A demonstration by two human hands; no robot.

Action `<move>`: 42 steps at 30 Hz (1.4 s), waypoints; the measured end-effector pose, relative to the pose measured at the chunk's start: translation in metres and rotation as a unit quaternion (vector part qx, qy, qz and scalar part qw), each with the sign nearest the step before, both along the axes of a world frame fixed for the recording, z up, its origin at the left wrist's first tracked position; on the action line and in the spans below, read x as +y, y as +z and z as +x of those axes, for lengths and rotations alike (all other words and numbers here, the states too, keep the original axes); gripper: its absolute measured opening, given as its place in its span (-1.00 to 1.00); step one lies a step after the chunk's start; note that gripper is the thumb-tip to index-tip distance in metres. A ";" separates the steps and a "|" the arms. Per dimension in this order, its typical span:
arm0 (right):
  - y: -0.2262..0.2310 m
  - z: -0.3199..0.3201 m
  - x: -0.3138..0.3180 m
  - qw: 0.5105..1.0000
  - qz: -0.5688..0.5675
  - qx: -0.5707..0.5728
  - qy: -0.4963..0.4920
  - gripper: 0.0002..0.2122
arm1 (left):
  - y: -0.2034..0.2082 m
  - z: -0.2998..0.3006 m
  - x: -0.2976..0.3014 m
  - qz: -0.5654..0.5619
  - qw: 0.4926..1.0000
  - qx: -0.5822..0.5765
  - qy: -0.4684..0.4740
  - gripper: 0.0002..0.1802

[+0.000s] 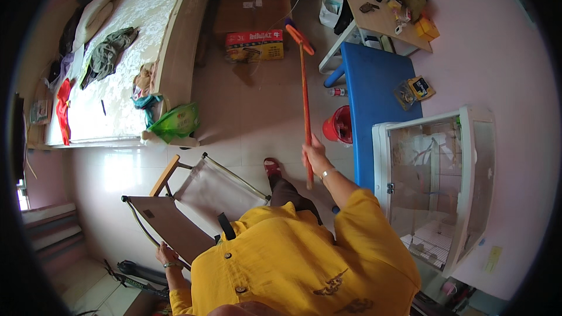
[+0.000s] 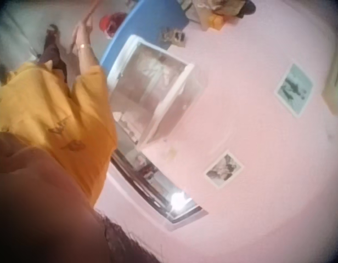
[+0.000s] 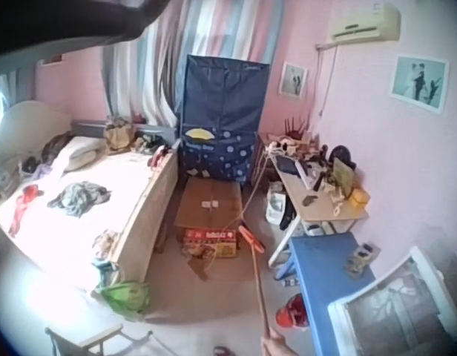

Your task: The person sweeps the floor using a floor squeegee, moves a folding chair aside, and interacts with a toy ball on a string attached to a birdcage before sweeping the floor again.

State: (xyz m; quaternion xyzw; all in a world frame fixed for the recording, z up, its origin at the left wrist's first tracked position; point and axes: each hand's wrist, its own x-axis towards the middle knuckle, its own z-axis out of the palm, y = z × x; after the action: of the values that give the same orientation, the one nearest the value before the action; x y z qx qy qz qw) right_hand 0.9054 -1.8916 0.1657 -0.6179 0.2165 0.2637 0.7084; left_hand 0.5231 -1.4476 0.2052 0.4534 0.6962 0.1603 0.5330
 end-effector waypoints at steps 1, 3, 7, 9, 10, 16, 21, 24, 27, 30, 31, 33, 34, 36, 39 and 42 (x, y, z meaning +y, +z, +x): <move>-0.001 0.033 0.012 0.999 -0.005 -0.044 0.004 -0.58 | 0.003 0.004 -0.003 0.000 1.000 0.010 0.001 -0.81; -0.010 0.099 0.022 0.999 -0.014 -0.045 -0.008 -0.72 | 0.003 0.019 -0.011 0.005 1.000 0.023 -0.004 -0.81; -0.022 0.200 0.048 0.996 -0.032 -0.007 -0.077 -0.84 | 0.005 0.050 -0.026 0.012 0.998 0.058 0.013 -0.81; -0.031 0.237 0.060 0.994 -0.040 0.007 -0.099 -0.86 | 0.007 0.057 -0.030 0.021 0.997 0.071 0.010 -0.80; -0.038 0.254 0.064 0.990 -0.044 0.004 -0.135 -0.87 | 0.007 0.058 -0.033 0.022 0.997 0.075 0.010 -0.80; -0.076 0.341 0.075 0.953 0.038 0.030 -0.300 -0.91 | 0.002 0.072 -0.042 0.045 0.996 0.070 0.030 -0.78; -0.081 0.366 0.082 0.962 0.038 0.088 -0.255 -0.92 | -0.035 0.016 -0.027 0.107 0.989 0.071 -0.069 -0.78; -0.077 0.355 0.082 0.958 0.082 0.069 -0.267 -0.93 | -0.024 0.046 -0.034 0.098 0.986 0.121 -0.056 -0.78; -0.061 0.325 0.093 0.955 0.160 0.102 -0.226 -0.93 | -0.022 0.049 -0.031 0.096 0.990 0.102 0.034 -0.78; -0.019 0.279 0.089 0.954 0.220 0.106 -0.174 -0.88 | 0.002 0.085 -0.039 0.060 0.988 0.142 -0.013 -0.78; -0.014 0.267 0.084 0.948 0.242 0.111 -0.173 -0.89 | 0.002 0.090 -0.038 0.060 0.988 0.139 -0.015 -0.78; 0.004 0.242 0.078 0.942 0.265 0.116 -0.168 -0.89 | 0.004 0.090 -0.038 0.059 0.990 0.126 0.026 -0.77; 0.020 0.231 0.072 0.945 0.263 0.122 -0.149 -0.89 | 0.004 0.089 -0.038 0.060 0.990 0.125 0.029 -0.77; 0.030 0.214 0.054 0.948 0.259 0.126 -0.132 -0.88 | 0.002 0.088 -0.038 0.047 0.994 0.080 0.051 -0.76; 0.023 0.196 0.037 0.975 0.170 0.110 -0.088 -0.88 | -0.008 0.073 -0.032 0.061 0.994 0.089 -0.032 -0.74; -0.012 0.202 0.026 0.982 0.098 0.128 -0.102 -0.84 | -0.007 0.079 -0.033 0.040 0.997 0.045 0.043 -0.75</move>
State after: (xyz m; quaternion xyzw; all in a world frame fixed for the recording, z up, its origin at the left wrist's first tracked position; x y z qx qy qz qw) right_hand 1.1078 -1.8652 0.1538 -0.4816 0.3402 0.2872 0.7549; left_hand 0.6025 -1.4807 0.1982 0.4506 0.7316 0.1900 0.4751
